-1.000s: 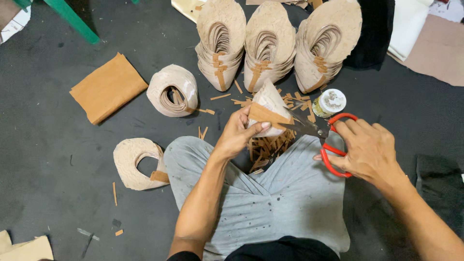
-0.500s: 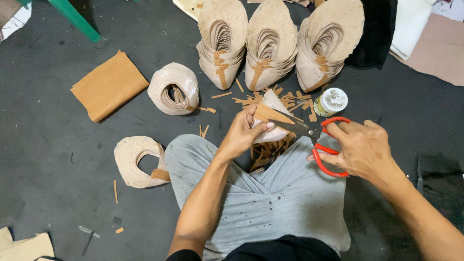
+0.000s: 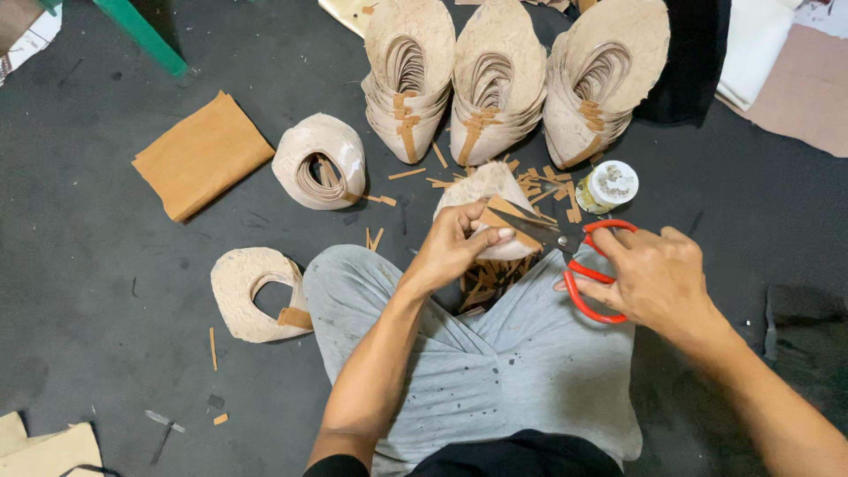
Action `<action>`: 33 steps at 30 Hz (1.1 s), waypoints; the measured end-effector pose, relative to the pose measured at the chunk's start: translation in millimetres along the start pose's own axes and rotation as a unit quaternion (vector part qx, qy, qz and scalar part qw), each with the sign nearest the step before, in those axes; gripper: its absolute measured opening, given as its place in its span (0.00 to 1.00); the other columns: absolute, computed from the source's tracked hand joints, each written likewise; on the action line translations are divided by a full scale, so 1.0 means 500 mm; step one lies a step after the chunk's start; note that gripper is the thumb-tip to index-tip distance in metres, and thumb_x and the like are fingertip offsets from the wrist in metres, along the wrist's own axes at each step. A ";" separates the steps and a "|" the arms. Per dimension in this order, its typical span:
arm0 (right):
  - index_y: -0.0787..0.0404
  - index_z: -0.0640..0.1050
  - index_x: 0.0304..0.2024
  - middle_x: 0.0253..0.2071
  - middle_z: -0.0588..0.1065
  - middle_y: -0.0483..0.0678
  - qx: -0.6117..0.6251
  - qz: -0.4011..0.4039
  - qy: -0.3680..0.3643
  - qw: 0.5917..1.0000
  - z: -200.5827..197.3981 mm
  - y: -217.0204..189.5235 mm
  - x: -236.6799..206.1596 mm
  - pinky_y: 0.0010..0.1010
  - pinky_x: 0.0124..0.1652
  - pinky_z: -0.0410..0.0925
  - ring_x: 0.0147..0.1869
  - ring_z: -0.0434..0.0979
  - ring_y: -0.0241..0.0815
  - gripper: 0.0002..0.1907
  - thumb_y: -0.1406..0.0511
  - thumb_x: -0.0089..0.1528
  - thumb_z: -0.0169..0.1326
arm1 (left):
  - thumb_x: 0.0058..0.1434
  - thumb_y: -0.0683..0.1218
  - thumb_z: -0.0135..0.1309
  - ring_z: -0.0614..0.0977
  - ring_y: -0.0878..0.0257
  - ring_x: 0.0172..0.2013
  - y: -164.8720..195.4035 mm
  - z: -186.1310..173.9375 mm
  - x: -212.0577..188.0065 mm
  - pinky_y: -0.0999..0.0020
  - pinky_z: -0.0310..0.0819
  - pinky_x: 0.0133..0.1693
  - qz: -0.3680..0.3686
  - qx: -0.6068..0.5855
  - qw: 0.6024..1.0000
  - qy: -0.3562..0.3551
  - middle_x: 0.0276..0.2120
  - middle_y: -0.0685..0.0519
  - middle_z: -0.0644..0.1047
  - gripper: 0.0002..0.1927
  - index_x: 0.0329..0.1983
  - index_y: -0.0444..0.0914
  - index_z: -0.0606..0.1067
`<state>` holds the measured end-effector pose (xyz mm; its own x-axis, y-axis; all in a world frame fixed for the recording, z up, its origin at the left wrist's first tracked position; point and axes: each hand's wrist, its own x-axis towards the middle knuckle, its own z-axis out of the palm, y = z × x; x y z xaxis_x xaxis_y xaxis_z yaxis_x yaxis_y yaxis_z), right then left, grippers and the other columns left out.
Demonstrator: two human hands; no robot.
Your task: The person sits on the workshop floor and uses scissors to trim excess material from the taped edge of a shoe upper component, letting cut strips fall onto the floor. They then set the trimmed piece with a stack of similar components and gather the cut strips from the floor.
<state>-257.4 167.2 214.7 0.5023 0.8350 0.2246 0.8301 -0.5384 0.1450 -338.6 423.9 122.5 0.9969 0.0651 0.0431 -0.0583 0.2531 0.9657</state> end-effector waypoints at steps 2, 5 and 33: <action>0.56 0.79 0.37 0.24 0.76 0.46 -0.014 0.006 -0.010 1.000 -0.002 -0.015 -0.005 0.36 0.30 0.63 0.29 0.78 0.45 0.34 0.36 0.46 0.60 | 0.66 0.38 0.59 0.81 0.72 0.40 -0.012 0.011 -0.015 0.74 0.77 0.44 -0.009 0.009 1.000 -0.003 0.42 0.52 0.83 0.11 0.50 0.29 0.78; 0.56 0.79 0.39 0.25 0.76 0.45 0.010 -0.008 0.020 1.000 -0.001 -0.014 -0.021 0.36 0.30 0.62 0.30 0.78 0.44 0.34 0.37 0.46 0.58 | 0.66 0.38 0.59 0.80 0.72 0.40 -0.029 0.026 -0.027 0.75 0.76 0.43 0.015 0.010 1.000 -0.006 0.41 0.53 0.83 0.10 0.49 0.29 0.79; 0.64 0.74 0.45 0.38 0.75 0.41 0.660 0.082 -0.061 0.745 0.092 -0.095 -0.181 0.22 0.37 0.70 0.39 0.75 0.29 0.14 0.73 0.58 0.62 | 0.67 0.45 0.60 0.79 0.62 0.53 -0.048 0.124 -0.240 0.66 0.74 0.56 0.150 0.156 0.976 0.003 0.52 0.51 0.79 0.28 0.66 0.31 0.66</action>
<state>-331.3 122.7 143.3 0.5750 0.8174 0.0347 0.2305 -0.1211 -0.9655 -453.6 350.2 109.9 0.9369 0.0966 0.3359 -0.3286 -0.0837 0.9407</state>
